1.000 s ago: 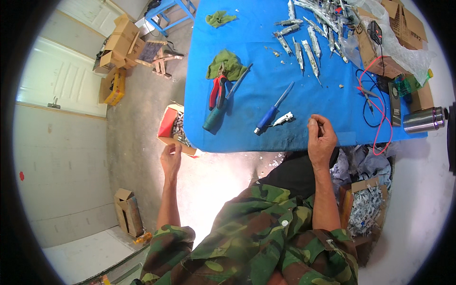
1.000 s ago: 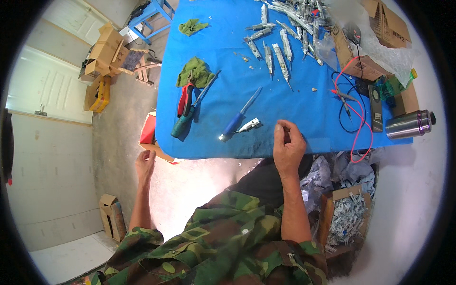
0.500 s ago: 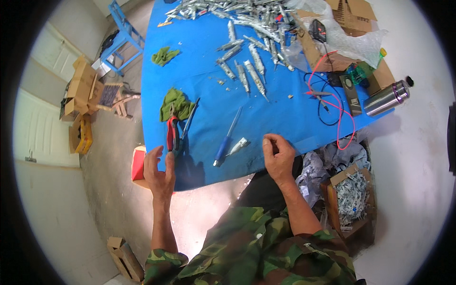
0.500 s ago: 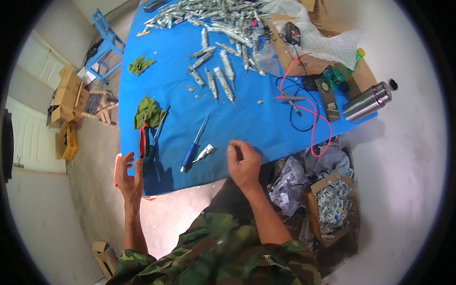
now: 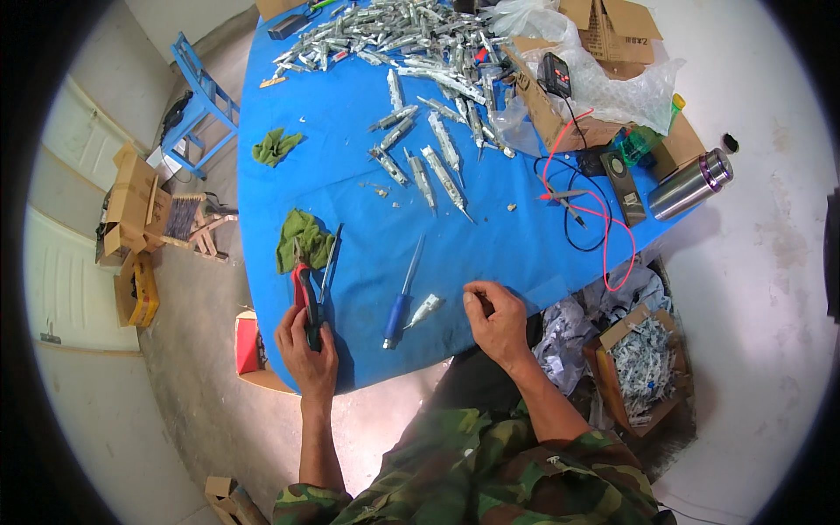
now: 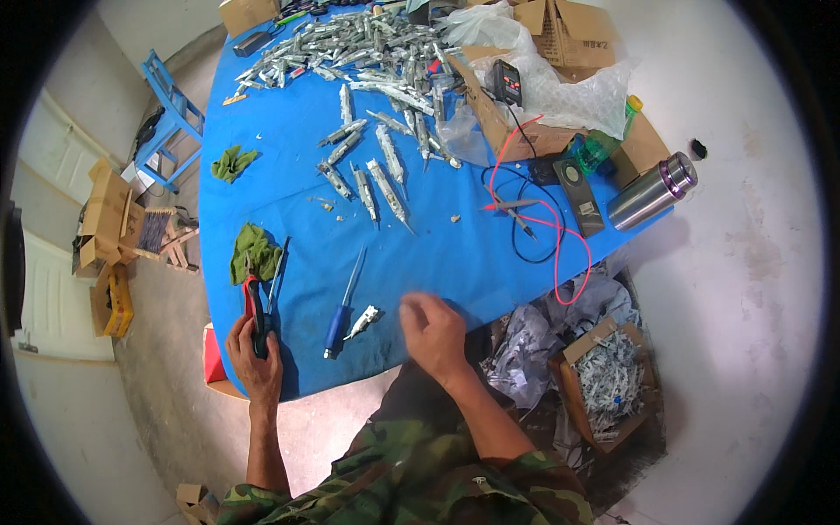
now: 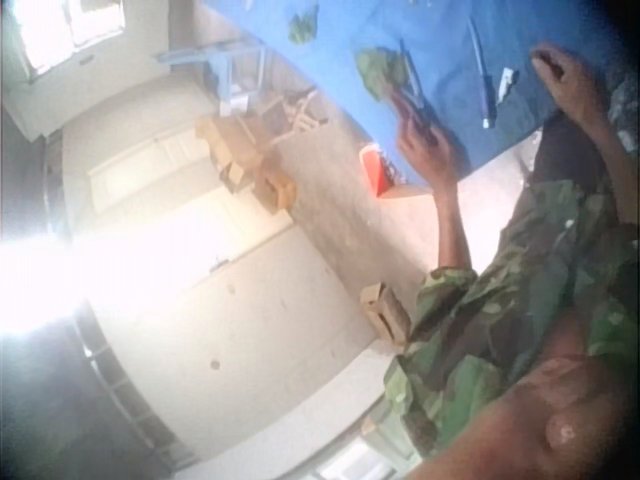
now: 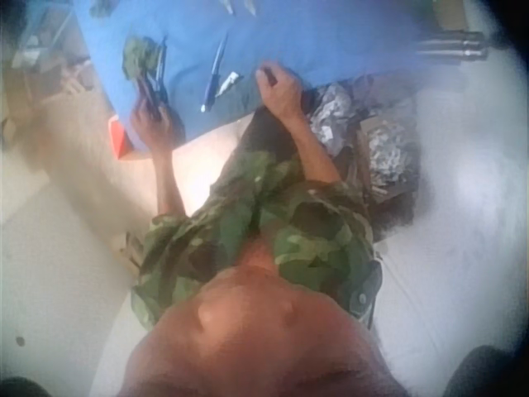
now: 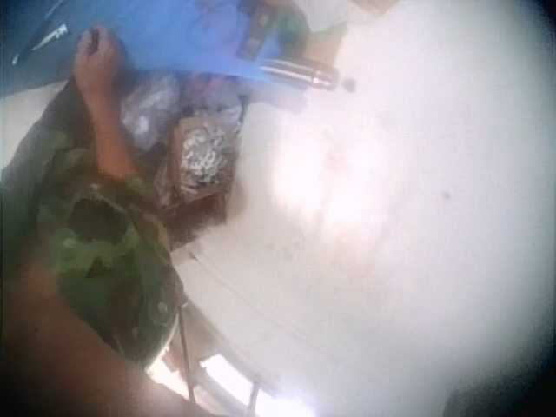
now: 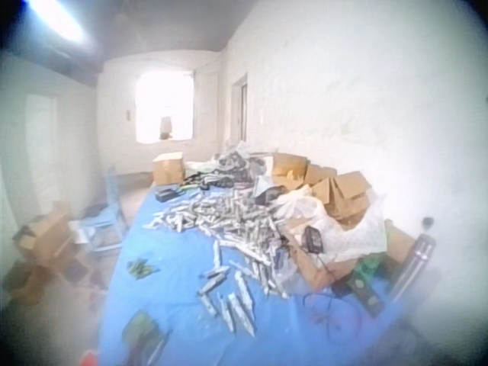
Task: The person assembles connector components for light tubes by hand using pliers and a screwdriver, handling small metal pins and plastic housings.
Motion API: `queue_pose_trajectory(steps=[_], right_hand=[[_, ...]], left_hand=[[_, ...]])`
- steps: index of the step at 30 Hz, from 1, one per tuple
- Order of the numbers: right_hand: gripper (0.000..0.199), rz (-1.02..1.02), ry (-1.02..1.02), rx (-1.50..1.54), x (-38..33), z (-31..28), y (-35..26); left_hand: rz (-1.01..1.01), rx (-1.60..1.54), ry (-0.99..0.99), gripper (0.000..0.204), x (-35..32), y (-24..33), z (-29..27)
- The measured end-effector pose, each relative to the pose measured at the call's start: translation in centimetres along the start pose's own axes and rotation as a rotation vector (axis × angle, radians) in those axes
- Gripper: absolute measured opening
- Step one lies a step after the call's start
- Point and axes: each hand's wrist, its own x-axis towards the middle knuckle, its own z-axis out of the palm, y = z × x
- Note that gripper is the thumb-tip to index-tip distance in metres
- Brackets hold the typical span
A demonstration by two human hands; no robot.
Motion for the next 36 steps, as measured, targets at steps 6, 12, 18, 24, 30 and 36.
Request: queue_pose_trajectory(steps=[6, 12, 18, 24, 30, 36], right_hand=[[0.016, 0.032, -0.089, -0.006, 1.3, -0.3, -0.8], [0.017, -0.053, 0.015, -0.118, 6.3, -0.2, -1.9], [0.021, -0.094, 0.14, -0.281, 12.9, 2.4, -0.9], [0.025, -0.097, 0.17, -0.508, 15.2, 4.8, 0.1], [0.023, -0.145, 0.203, -0.473, 15.5, 5.1, 1.1], [0.022, 0.005, 0.143, 0.015, 11.4, 1.6, -0.9]], left_hand=[[0.023, 0.025, -0.013, 0.039, 0.0, -0.2, -0.1], [-0.008, 0.01, -0.007, 0.038, 0.2, 0.1, 0.0], [-0.012, 0.011, 0.001, 0.038, 0.3, -0.2, -0.1], [-0.025, -0.003, 0.007, 0.038, 0.3, -0.3, 0.2], [-0.01, -0.017, 0.0, 0.038, 0.5, -0.1, 0.0], [0.001, -0.026, 0.032, 0.037, 0.3, 0.0, 0.0]])
